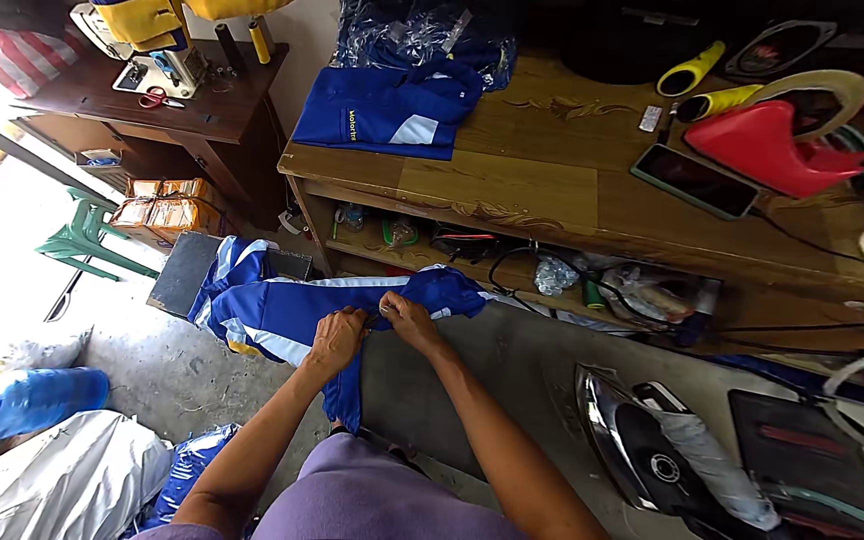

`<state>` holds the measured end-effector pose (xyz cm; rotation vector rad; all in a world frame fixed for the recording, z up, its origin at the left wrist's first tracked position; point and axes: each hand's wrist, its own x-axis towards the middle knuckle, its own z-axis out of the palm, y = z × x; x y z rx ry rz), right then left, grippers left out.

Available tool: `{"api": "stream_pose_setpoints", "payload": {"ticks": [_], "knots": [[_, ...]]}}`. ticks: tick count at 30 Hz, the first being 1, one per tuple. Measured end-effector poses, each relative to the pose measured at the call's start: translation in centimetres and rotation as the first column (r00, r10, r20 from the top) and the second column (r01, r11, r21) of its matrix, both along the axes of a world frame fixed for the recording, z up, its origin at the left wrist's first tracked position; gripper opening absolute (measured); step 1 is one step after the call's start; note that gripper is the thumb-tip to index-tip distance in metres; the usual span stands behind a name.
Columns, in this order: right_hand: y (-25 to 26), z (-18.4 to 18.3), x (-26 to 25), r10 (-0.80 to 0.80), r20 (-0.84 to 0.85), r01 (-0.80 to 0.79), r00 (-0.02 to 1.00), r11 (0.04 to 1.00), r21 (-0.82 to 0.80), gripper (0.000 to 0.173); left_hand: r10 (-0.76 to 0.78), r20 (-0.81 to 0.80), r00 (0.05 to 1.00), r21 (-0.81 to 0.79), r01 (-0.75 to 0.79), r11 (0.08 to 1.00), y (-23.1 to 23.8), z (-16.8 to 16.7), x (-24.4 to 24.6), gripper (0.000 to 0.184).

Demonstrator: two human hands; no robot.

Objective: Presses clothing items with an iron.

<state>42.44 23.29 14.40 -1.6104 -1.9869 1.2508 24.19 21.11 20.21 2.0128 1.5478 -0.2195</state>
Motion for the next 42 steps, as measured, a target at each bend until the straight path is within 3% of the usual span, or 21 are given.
{"api": "stream_pose_setpoints", "payload": {"ticks": [10, 18, 23, 32, 42], "knots": [[0.1, -0.1, 0.1, -0.013, -0.032, 0.013, 0.999, 1.000, -0.001, 0.030, 0.008, -0.029, 1.000, 0.010, -0.008, 1.000, 0.4, -0.2, 1.5, 0.032], [0.2, -0.4, 0.4, -0.047, -0.107, 0.042, 0.993, 0.998, -0.049, 0.031, -0.018, 0.070, 0.997, 0.035, 0.015, 0.999, 0.1, 0.6, -1.5, 0.032], [0.3, -0.7, 1.0, -0.054, -0.234, 0.025, 0.971, 0.991, -0.128, 0.028, -0.008, 0.036, 0.999, 0.036, 0.007, 0.999, 0.1, 0.2, -2.0, 0.033], [0.1, -0.6, 1.0, 0.004, -0.421, -0.059, 0.907, 0.992, -0.116, 0.019, -0.196, 0.050, 0.979, 0.092, 0.190, 0.977, 1.1, 0.0, -2.6, 0.030], [0.0, -0.4, 1.2, -0.002, -0.469, -0.076, 0.883, 0.986, -0.148, 0.016, -0.376, -0.067, 0.924, 0.038, 0.379, 0.925, 3.2, 1.1, -2.0, 0.029]]}}
